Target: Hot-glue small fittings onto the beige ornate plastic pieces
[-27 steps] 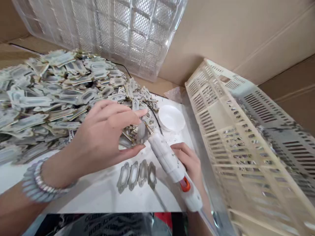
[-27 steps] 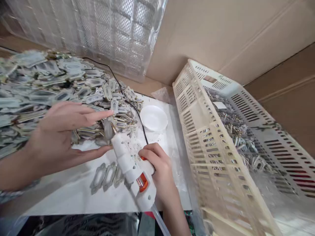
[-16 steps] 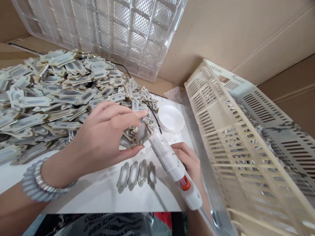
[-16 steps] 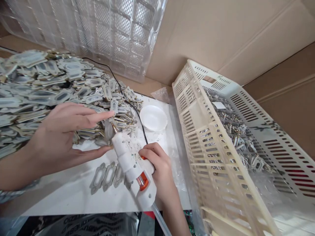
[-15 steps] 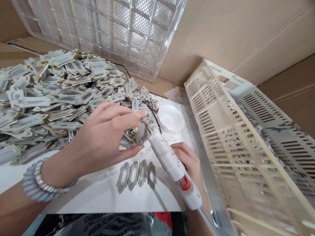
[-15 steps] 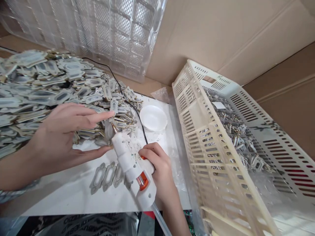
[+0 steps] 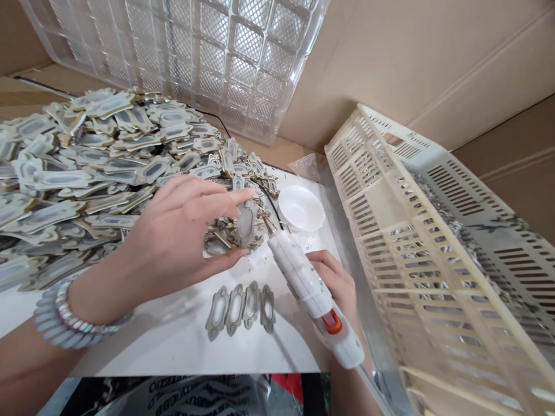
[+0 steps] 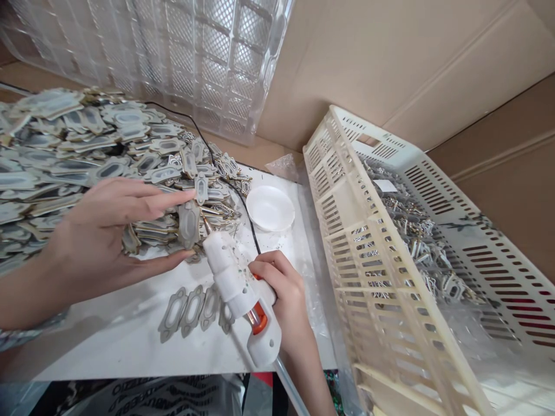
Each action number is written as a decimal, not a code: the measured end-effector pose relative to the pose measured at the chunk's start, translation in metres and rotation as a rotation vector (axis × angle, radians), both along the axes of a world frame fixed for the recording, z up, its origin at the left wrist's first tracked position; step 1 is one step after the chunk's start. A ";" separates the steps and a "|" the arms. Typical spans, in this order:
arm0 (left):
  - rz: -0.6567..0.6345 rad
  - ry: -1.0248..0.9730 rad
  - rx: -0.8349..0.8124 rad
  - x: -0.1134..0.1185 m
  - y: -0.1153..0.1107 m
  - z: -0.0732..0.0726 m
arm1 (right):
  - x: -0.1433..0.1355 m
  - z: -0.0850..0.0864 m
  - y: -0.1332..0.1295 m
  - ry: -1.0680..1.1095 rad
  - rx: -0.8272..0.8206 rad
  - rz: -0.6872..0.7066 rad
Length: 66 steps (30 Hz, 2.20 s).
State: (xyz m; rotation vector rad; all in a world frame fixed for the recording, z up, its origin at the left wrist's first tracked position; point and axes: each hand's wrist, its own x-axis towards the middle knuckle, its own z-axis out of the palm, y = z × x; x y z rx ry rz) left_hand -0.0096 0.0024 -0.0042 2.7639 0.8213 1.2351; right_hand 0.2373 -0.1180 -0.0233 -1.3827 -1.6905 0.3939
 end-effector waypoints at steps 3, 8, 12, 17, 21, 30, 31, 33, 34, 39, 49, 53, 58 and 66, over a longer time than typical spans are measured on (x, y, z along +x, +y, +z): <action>0.029 -0.037 0.031 -0.001 0.002 0.001 | -0.001 0.001 0.000 -0.016 -0.002 0.036; 0.065 -0.049 0.075 -0.002 0.007 0.000 | 0.000 -0.004 -0.001 -0.021 -0.039 0.105; 0.081 -0.043 0.109 -0.004 0.006 -0.001 | 0.001 -0.007 -0.003 -0.010 -0.087 0.114; 0.066 -0.047 0.148 -0.001 0.004 0.001 | 0.001 -0.008 -0.002 -0.003 -0.106 0.115; 0.032 -0.023 0.209 0.001 0.003 0.003 | 0.001 -0.007 -0.002 -0.009 -0.118 0.118; 0.004 0.000 0.252 0.001 0.005 0.004 | 0.001 -0.007 -0.002 -0.002 -0.117 0.111; 0.005 -0.005 0.247 0.001 0.005 0.004 | 0.002 -0.007 -0.002 0.001 -0.118 0.110; 0.014 -0.020 0.232 0.001 0.005 0.003 | 0.002 -0.008 -0.002 0.004 -0.122 0.110; 0.024 -0.024 0.223 0.001 0.005 0.003 | 0.002 -0.008 -0.002 0.004 -0.125 0.109; 0.066 -0.035 0.205 -0.002 0.006 0.000 | 0.002 -0.009 -0.002 -0.014 -0.137 0.105; 0.085 0.004 0.177 -0.009 0.016 -0.004 | 0.001 -0.002 0.003 -0.064 -0.082 0.005; 0.186 0.074 0.139 -0.014 0.024 -0.009 | 0.004 -0.005 0.005 -0.088 -0.029 -0.091; 0.196 0.191 -0.063 -0.007 0.027 -0.018 | 0.005 -0.004 0.007 -0.080 0.042 -0.143; 0.148 0.256 -0.073 0.019 0.023 -0.030 | 0.003 -0.005 0.007 -0.095 0.034 -0.175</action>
